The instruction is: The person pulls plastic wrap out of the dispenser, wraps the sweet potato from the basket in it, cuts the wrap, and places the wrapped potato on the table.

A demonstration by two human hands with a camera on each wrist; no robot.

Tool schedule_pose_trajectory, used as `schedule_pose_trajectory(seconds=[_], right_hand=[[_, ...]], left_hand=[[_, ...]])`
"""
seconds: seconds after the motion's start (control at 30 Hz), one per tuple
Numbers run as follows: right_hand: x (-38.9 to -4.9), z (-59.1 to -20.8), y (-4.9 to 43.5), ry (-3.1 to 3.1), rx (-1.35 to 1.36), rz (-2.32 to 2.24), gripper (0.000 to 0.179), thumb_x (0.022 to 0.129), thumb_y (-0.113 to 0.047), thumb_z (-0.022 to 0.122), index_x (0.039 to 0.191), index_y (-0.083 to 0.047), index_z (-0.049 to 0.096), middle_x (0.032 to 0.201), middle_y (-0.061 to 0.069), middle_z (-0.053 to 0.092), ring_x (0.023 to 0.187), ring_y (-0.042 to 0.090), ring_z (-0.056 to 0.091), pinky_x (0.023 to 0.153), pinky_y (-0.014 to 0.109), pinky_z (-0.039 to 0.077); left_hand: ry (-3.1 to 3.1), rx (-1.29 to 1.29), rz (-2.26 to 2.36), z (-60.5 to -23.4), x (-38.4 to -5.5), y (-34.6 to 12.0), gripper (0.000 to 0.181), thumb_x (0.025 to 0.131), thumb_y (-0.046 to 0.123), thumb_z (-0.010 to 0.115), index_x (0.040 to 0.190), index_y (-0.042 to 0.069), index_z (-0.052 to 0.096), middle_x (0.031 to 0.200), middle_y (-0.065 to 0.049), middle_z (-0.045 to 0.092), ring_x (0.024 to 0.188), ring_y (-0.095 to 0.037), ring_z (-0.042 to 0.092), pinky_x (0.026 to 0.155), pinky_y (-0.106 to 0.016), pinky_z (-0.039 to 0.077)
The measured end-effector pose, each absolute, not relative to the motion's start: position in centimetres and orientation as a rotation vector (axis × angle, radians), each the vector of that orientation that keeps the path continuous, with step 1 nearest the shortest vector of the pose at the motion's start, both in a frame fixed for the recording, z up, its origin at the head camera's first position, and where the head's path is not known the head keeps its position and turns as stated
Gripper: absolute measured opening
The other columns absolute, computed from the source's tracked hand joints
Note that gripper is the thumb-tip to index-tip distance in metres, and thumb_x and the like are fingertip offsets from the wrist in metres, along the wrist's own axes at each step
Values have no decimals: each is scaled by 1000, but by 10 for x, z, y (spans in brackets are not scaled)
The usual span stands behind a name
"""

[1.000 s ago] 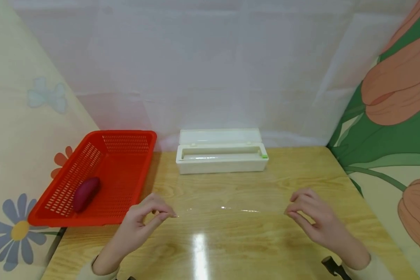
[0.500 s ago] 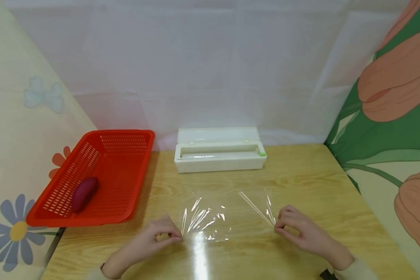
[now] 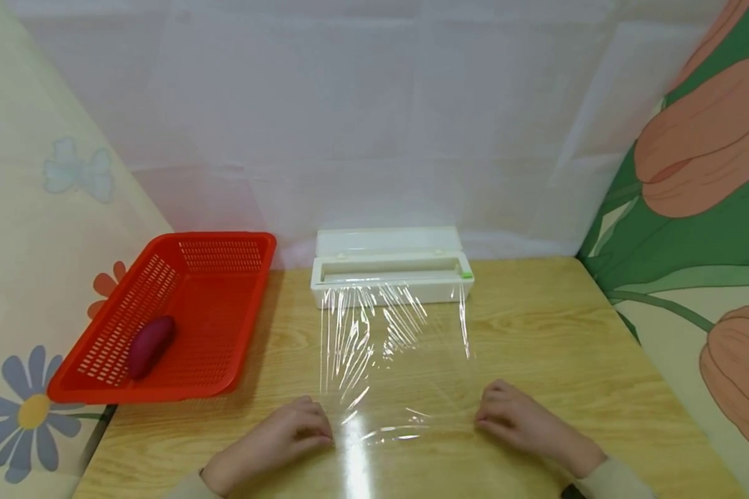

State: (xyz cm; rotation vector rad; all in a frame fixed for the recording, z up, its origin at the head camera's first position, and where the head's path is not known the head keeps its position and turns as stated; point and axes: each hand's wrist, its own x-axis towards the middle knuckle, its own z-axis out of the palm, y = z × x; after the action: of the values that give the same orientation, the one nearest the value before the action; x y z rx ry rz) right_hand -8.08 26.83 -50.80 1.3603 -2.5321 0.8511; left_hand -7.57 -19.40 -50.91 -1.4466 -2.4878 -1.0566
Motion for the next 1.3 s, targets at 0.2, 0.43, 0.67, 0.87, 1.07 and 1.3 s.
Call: schedule_pose_trajectory(seconds=[0.2,0.43,0.67,0.87,1.07,1.3], right_hand=[[-80,-509,265,-2577,1393,793,12,92,-10,79,94,-22,76,93,-15,61,91,3,53,76,18,50],[-78,-496,264,-2739,1326,883,10,101,-18,70,100,-22,79,96,-17,65,89,0,55,72,20,52],[-79,-491,262,-2748,1297,824,10,99,-13,70,104,-14,79,95,-9,72,85,0,60,70,23,54],[-80,-494,258,-2739,1256,803,9,94,-9,76,101,-13,79,92,-9,72,82,-1,59,67,21,52],[-80,-494,253,-2929,1080,827,12,96,-12,74,107,-12,79,91,-11,69,78,-5,53,63,21,50],[-82,-492,255,-3057,1009,812,36,97,-23,75,129,-7,73,88,-14,65,75,-3,46,62,21,45]], left_hand=[[-2576,-1364,-993,-512,-71,-195,10,92,16,79,92,26,76,93,19,64,88,0,51,77,-16,46],[-2588,-1324,-964,-515,-67,-196,11,90,16,81,90,27,76,93,18,63,88,0,51,76,-16,47],[-2555,-1340,-986,-520,-67,-200,11,91,16,81,90,27,77,92,19,64,87,1,52,76,-15,46],[-2559,-1330,-1001,-520,-69,-202,10,94,17,79,92,27,79,90,22,64,85,4,53,80,-22,48],[-2559,-1311,-1065,-515,-68,-205,10,97,16,75,103,21,81,93,18,70,86,2,57,78,-18,47],[-2625,-1251,-1092,-512,-65,-209,13,99,17,73,110,19,80,96,13,72,88,0,58,74,-18,49]])
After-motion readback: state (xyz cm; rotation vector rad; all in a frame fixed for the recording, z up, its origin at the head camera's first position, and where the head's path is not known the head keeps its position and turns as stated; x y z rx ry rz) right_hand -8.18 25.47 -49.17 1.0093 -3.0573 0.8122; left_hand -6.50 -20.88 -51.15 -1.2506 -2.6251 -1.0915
